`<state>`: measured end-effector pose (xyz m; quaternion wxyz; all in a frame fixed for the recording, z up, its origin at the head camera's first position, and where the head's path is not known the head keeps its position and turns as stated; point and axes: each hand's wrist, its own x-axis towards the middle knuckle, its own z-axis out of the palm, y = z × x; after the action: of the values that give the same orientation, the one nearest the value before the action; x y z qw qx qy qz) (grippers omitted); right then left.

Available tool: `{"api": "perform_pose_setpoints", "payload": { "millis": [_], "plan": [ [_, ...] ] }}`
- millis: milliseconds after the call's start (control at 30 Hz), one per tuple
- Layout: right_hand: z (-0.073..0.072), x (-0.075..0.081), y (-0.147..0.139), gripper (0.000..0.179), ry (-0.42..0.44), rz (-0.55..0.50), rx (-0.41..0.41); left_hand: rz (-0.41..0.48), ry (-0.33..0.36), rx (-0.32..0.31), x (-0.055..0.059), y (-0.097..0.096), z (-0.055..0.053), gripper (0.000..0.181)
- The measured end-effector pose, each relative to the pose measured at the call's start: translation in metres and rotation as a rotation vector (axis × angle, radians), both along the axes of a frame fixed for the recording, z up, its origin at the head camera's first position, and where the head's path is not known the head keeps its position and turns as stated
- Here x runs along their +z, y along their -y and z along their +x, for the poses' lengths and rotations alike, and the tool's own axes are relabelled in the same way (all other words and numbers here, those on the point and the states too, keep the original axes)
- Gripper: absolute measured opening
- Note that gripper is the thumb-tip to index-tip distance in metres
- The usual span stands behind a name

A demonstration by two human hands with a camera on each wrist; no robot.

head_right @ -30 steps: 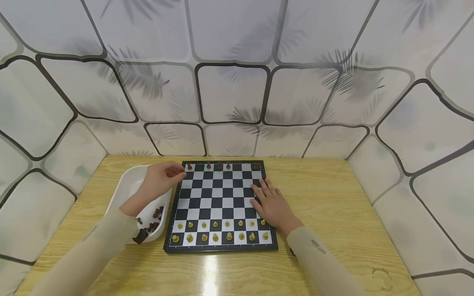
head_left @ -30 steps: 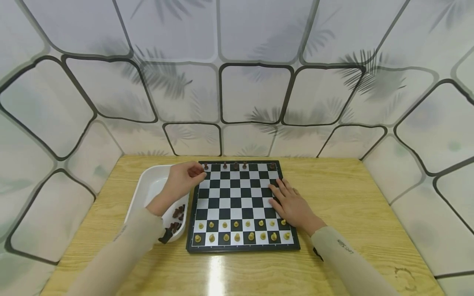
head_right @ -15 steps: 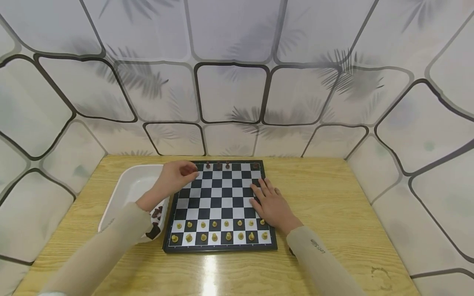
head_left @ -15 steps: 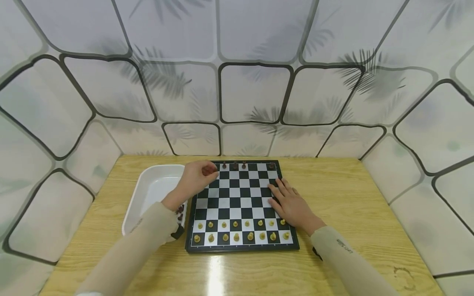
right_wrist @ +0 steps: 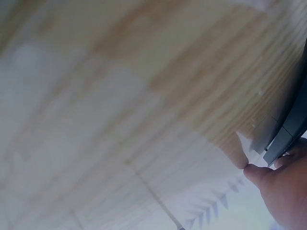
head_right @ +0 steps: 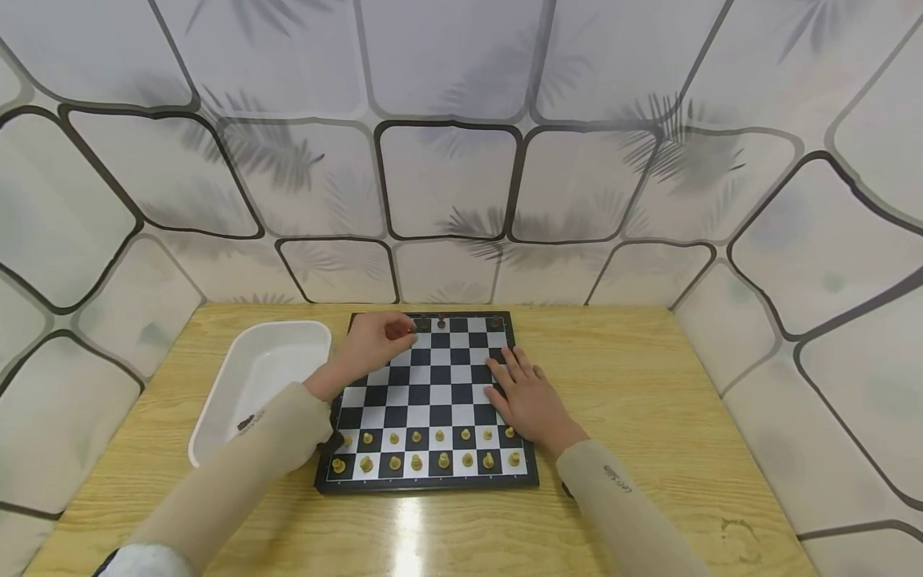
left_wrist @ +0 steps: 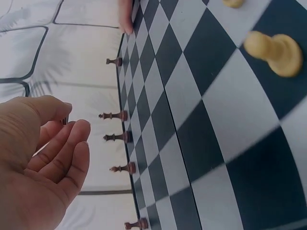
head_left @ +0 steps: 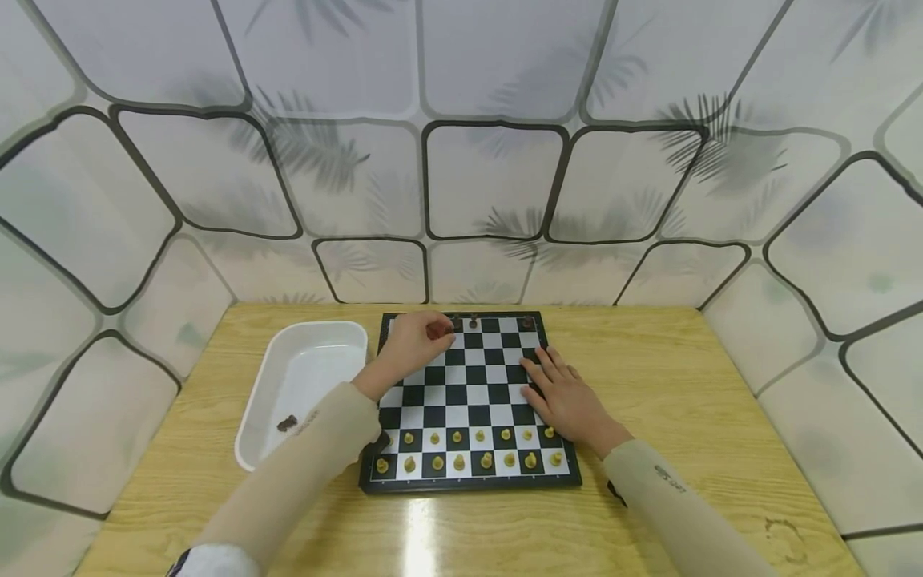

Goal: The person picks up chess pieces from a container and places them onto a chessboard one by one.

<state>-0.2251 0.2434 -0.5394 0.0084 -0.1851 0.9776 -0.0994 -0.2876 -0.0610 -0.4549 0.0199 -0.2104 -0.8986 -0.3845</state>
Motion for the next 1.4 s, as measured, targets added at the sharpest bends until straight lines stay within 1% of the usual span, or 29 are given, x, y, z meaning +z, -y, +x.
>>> {"api": "perform_pose_setpoints", "payload": {
  "millis": [200,433,633,833,967,1067,1233,1400],
  "plan": [
    [-0.001,-0.002,-0.001,0.064,-0.004,0.005,0.0,0.016,0.058,-0.018,-0.006,-0.017,-0.008,0.022],
    [-0.001,-0.001,0.0,0.064,-0.014,0.009,-0.002,0.012,0.062,-0.026,-0.014,-0.037,-0.016,0.023],
    [-0.001,0.0,0.0,0.063,-0.02,0.007,0.002,0.006,0.086,-0.029,-0.018,-0.054,-0.02,0.02],
    [-0.001,-0.002,-0.002,0.063,-0.029,0.011,0.009,-0.001,0.085,-0.056,-0.023,-0.071,-0.024,0.02],
    [-0.001,-0.002,-0.002,0.063,-0.025,0.013,0.012,0.009,0.062,-0.079,-0.027,-0.079,-0.027,0.019],
    [-0.001,-0.001,-0.002,0.064,-0.016,0.018,0.004,-0.007,0.057,-0.078,-0.032,-0.085,-0.029,0.019],
    [0.0,-0.001,-0.002,0.063,-0.023,0.012,0.011,-0.034,0.079,-0.058,-0.039,-0.091,-0.033,0.018],
    [0.0,-0.001,-0.001,0.063,-0.02,0.016,0.009,-0.049,0.112,-0.061,-0.042,-0.098,-0.035,0.016]
  ]
}}
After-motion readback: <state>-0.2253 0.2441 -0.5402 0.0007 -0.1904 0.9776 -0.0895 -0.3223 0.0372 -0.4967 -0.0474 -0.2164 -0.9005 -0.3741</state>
